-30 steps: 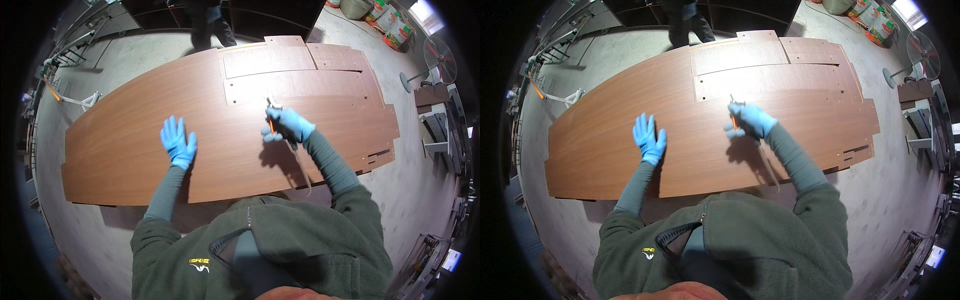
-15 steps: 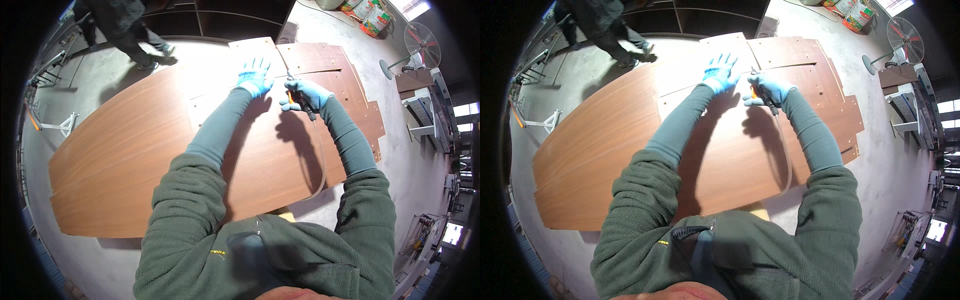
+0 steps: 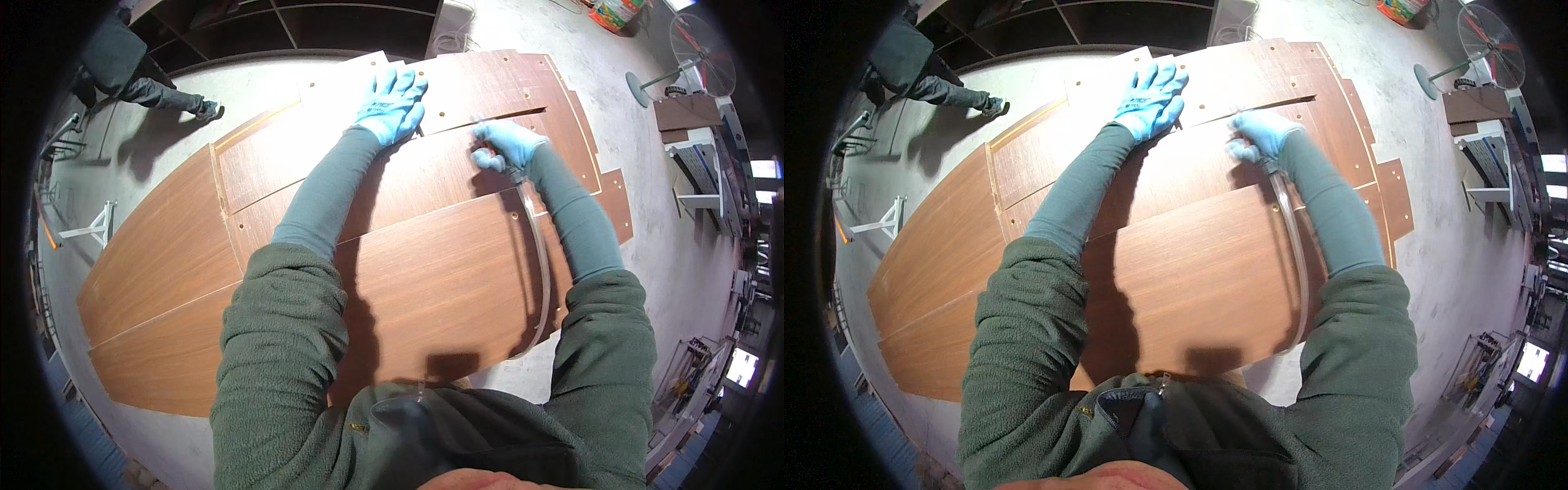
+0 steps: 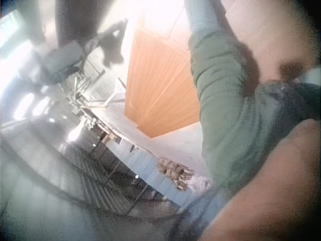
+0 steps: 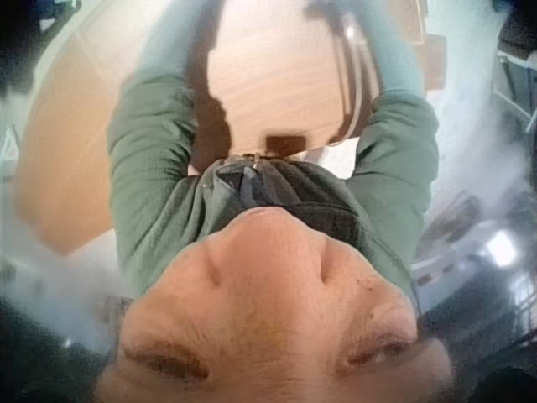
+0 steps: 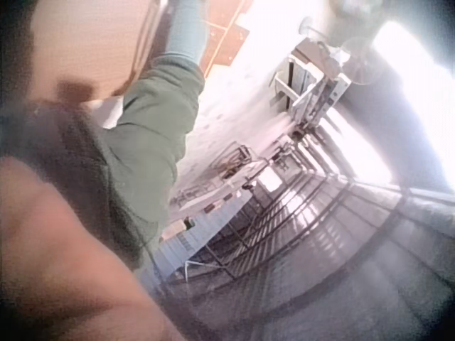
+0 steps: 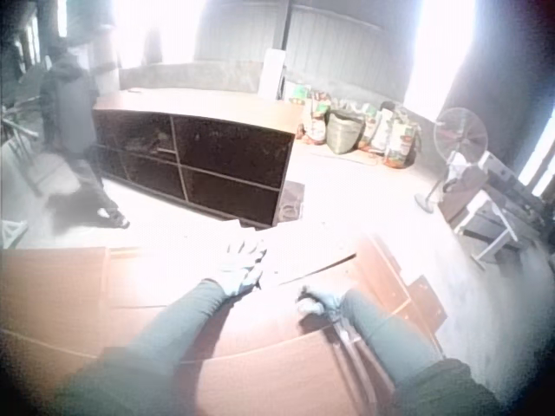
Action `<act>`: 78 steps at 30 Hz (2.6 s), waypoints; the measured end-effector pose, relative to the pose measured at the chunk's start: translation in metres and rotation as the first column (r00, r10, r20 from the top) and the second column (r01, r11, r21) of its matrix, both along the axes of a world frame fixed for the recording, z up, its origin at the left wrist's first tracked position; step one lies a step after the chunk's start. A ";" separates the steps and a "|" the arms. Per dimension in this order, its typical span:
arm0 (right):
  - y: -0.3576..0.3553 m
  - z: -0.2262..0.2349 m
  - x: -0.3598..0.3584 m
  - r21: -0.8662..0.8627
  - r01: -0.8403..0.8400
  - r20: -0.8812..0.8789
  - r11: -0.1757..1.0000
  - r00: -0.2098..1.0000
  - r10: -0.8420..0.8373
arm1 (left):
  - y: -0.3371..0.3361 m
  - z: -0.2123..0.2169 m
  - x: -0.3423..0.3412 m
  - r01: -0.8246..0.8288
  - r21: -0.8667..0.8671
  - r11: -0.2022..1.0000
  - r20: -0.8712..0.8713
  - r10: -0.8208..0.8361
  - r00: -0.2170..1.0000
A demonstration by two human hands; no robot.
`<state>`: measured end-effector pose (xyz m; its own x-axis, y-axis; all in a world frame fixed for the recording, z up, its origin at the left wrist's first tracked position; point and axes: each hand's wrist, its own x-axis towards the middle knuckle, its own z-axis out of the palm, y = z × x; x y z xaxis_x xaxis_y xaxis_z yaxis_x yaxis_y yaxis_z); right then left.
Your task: The person lifts and positions large wooden panels on a work surface, aligning edges and using a handheld tool to mark or fasten joints. The person repeatedly adjusts panel placement and uses the tool along seams and pre-drilled holes to secure the assembly.
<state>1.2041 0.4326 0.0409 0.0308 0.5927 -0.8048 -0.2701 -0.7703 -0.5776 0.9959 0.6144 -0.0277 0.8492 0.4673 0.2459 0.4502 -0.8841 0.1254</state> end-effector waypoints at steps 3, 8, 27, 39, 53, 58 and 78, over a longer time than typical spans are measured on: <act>0.001 0.025 0.073 0.011 0.303 0.277 0.953 0.915 -0.294 | 0.001 -0.003 -0.002 0.009 0.036 0.999 0.052 -0.011 0.999; 0.012 0.031 0.064 -0.232 -0.318 0.352 0.919 0.854 0.384 | 0.005 -0.004 -0.002 0.013 -0.007 1.000 0.041 -0.013 0.999; 0.097 0.110 -0.223 0.053 -0.894 0.599 0.445 0.385 0.702 | -0.017 0.016 -0.014 -0.041 0.272 0.961 -0.122 0.077 0.990; -0.065 0.093 -0.182 0.005 -0.536 0.341 0.844 0.795 0.502 | -0.019 0.027 -0.244 -0.454 -0.170 0.875 0.502 0.474 0.724; -0.072 0.088 -0.409 -0.060 -0.800 0.674 0.597 0.408 0.616 | -0.282 0.041 -0.789 -0.932 -0.024 -0.361 0.107 0.926 -0.361; -0.019 0.060 -0.465 0.049 -0.888 0.932 0.457 0.205 0.299 | -0.336 0.013 -0.896 -0.196 -0.936 -0.292 -0.146 0.829 -0.540; 0.094 0.000 -0.481 0.095 -0.772 0.637 0.628 0.532 0.558 | -0.293 0.030 -0.895 -0.211 -0.898 -0.387 -0.179 0.758 -0.627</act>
<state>0.7235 0.5267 0.0404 -0.1617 0.8263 -0.5396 0.6519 -0.3211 -0.6870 0.1006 0.3209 0.0024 -0.8156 0.3340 -0.4725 -0.1893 0.6176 0.7633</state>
